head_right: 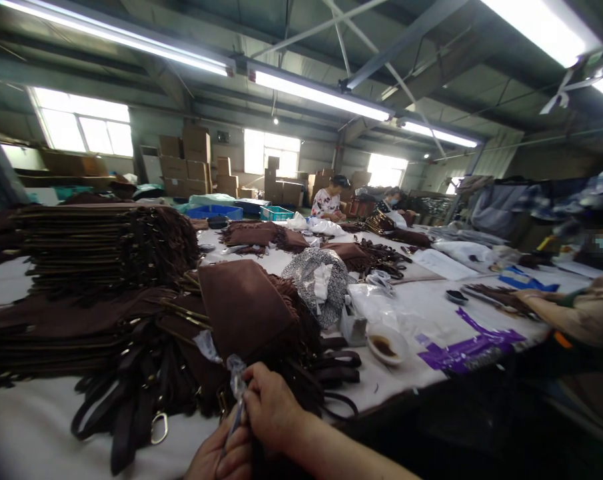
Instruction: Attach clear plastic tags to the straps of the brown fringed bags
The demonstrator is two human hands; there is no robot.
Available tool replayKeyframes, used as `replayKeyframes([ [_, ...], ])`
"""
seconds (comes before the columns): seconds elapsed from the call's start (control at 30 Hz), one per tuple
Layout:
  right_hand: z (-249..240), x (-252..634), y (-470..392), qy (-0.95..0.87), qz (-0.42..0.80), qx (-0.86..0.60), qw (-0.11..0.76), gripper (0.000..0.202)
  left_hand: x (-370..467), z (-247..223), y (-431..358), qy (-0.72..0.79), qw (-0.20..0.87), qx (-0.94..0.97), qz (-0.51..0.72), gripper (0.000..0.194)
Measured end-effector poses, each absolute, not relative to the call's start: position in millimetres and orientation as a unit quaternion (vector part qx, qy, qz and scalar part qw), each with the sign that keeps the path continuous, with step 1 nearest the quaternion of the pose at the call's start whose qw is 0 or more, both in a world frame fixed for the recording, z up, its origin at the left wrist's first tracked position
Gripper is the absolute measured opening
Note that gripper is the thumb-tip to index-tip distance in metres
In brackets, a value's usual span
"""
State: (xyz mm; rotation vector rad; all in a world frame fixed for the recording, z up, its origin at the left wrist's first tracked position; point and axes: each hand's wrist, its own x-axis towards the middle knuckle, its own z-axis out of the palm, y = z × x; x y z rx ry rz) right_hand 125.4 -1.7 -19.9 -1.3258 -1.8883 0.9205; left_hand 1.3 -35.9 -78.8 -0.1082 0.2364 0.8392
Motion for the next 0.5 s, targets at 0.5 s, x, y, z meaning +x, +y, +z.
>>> replayKeyframes([
  [0.5,-48,118,14,-0.535,0.484,-0.613,0.323,0.012,21,-84,-44,0.484,0.65,0.262,0.524,0.057],
])
